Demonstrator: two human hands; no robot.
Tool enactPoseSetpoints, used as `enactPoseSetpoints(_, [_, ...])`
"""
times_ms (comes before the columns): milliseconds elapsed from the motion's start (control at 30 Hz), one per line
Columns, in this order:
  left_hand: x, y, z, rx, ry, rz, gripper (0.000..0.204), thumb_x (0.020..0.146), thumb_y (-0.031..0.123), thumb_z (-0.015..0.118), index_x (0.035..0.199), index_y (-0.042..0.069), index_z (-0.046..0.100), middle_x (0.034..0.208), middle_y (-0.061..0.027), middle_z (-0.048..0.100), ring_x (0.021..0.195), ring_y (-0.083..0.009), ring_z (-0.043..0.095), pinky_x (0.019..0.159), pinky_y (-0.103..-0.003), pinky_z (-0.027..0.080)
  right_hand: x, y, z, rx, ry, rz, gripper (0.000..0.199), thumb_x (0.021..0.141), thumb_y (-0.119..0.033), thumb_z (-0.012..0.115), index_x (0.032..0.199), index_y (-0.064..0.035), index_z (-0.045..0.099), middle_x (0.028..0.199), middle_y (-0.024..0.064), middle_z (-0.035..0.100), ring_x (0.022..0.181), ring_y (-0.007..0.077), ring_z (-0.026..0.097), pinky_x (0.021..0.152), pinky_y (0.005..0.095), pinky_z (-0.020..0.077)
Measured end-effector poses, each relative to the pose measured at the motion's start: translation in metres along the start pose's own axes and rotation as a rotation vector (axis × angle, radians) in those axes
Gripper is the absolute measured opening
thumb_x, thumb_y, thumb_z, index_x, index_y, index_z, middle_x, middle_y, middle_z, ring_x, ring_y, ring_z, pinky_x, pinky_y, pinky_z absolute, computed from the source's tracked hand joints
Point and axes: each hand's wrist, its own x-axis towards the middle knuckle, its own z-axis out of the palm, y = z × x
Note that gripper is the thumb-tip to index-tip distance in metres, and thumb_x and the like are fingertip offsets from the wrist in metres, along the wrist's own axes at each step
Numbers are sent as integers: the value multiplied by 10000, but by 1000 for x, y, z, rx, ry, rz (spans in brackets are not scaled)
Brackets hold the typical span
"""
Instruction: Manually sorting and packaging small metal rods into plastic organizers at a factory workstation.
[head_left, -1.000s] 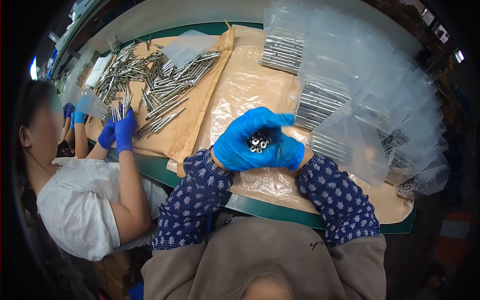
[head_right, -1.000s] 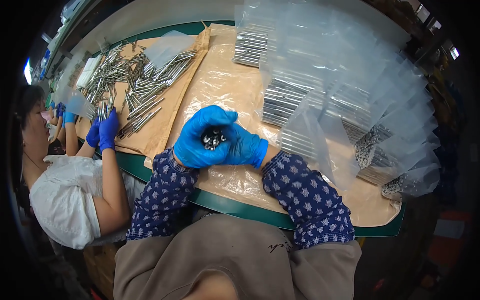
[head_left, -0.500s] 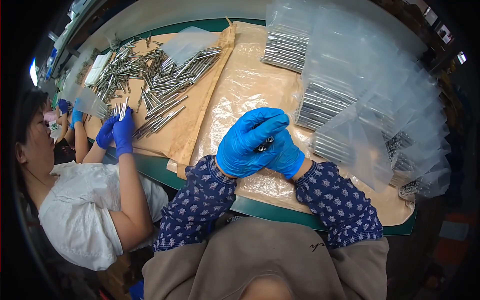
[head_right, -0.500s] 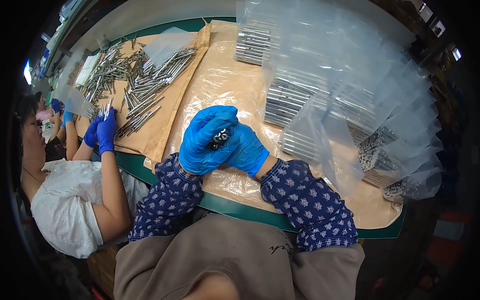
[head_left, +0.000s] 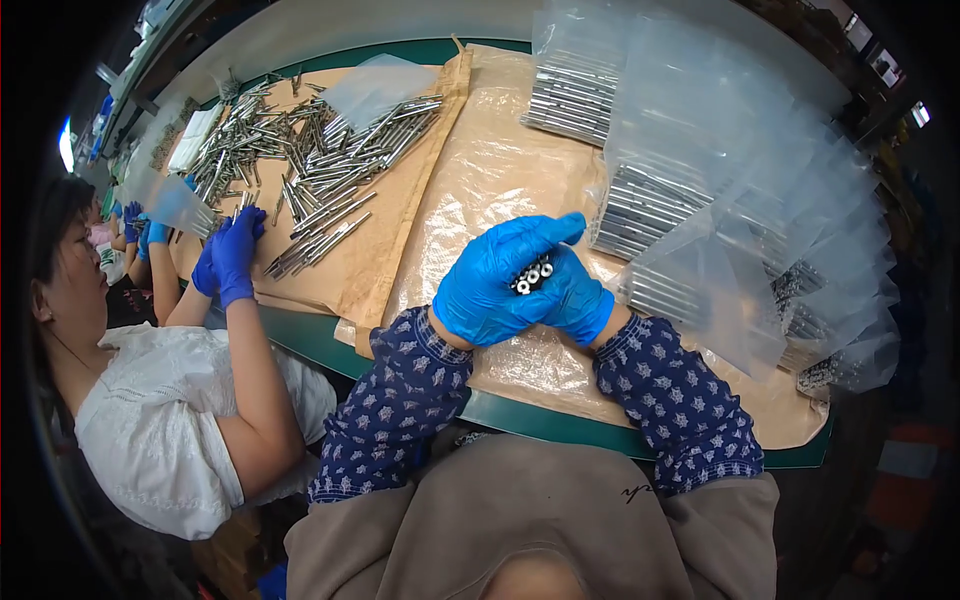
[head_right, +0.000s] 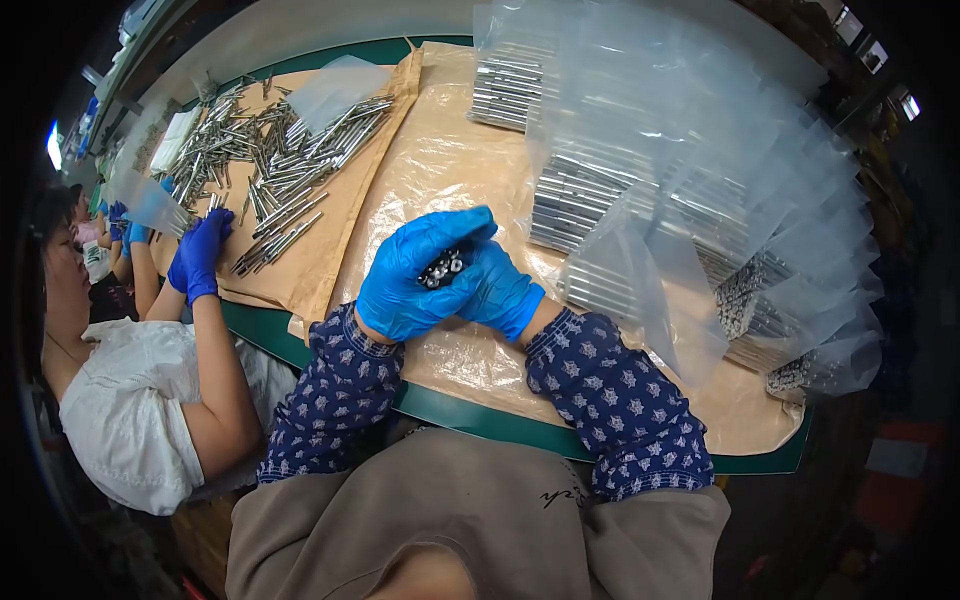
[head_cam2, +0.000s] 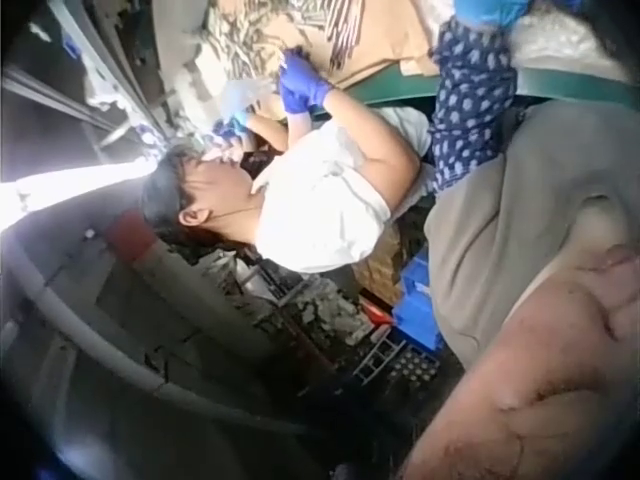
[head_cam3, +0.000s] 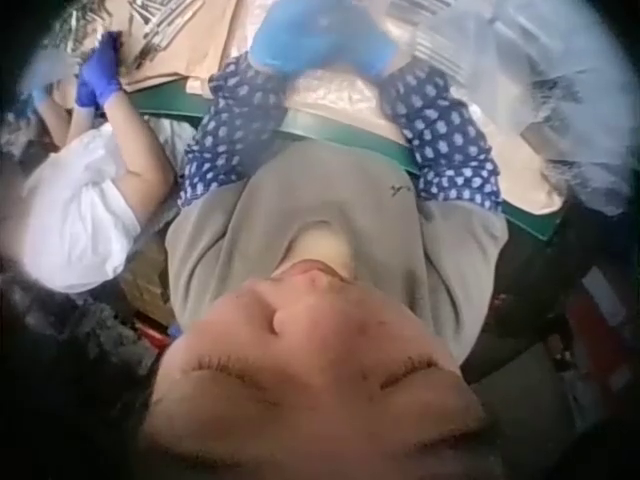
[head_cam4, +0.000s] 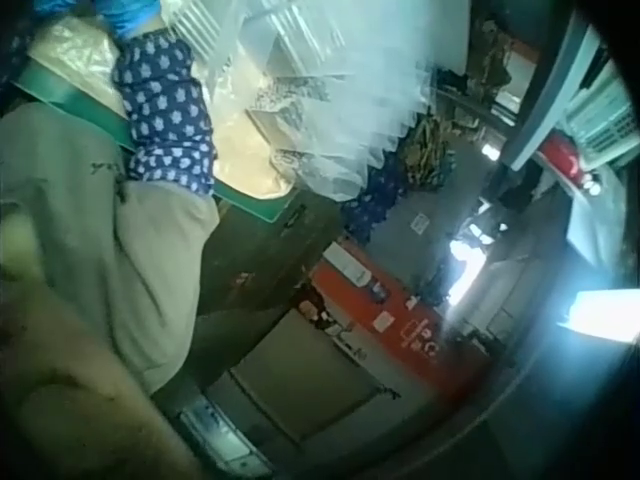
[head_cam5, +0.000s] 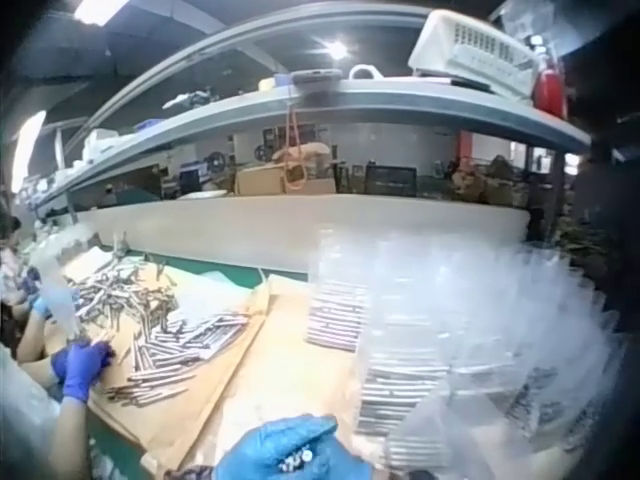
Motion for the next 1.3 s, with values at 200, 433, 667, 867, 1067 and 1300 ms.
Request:
enactPoseSetpoints(200, [-4, -3, 0, -109, 24, -87, 571, 739, 95, 695, 1266, 38, 482, 1128, -143, 595, 1013, -247, 595, 895, -335, 463, -5, -9, 5, 310, -21, 58, 534, 706, -60, 731, 1185, -26, 497, 1105, 78, 581, 1003, 186, 559, 878, 301, 460])
enactPoseSetpoints(433, [1, -1, -11, -9, -114, -133, 576, 717, 110, 729, 1239, 22, 502, 1108, -135, 602, 1041, -232, 584, 894, -327, 469, -3, -11, -7, 139, -133, 119, 490, 729, -75, 729, 1175, -57, 527, 1118, 55, 589, 997, 161, 566, 876, 291, 470])
enactPoseSetpoints(667, [0, -5, 0, 165, -28, 66, 468, 712, 85, 725, 1151, 42, 567, 1038, -120, 624, 928, -210, 616, 840, -315, 487, -3, -14, -1, -59, 1, -50, 379, 724, -109, 711, 1075, -64, 574, 1037, 103, 615, 930, 206, 596, 801, 304, 491])
enactPoseSetpoints(867, [-4, -1, 19, 94, 240, -66, 419, 703, 41, 698, 1108, 46, 593, 966, -91, 629, 907, -200, 617, 824, -302, 484, -12, -4, 18, -167, 280, -25, 401, 811, -131, 651, 1161, -55, 472, 1039, 57, 575, 956, 162, 568, 789, 278, 491])
enactPoseSetpoints(1067, [0, 0, 13, 109, 161, -124, 430, 702, 133, 680, 1124, 90, 613, 994, -117, 632, 935, -274, 599, 931, -387, 432, -4, -10, 12, -31, 195, -14, 399, 783, -104, 668, 1134, -55, 485, 1045, 47, 564, 953, 157, 556, 825, 277, 472])
enactPoseSetpoints(1300, [2, -5, 15, 118, 192, -87, 361, 697, 102, 663, 1056, 95, 637, 964, -113, 629, 913, -281, 599, 907, -380, 442, 0, -2, 14, 747, 164, 118, 337, 812, -27, 600, 1127, -65, 485, 1048, 48, 565, 964, 147, 551, 856, 268, 468])
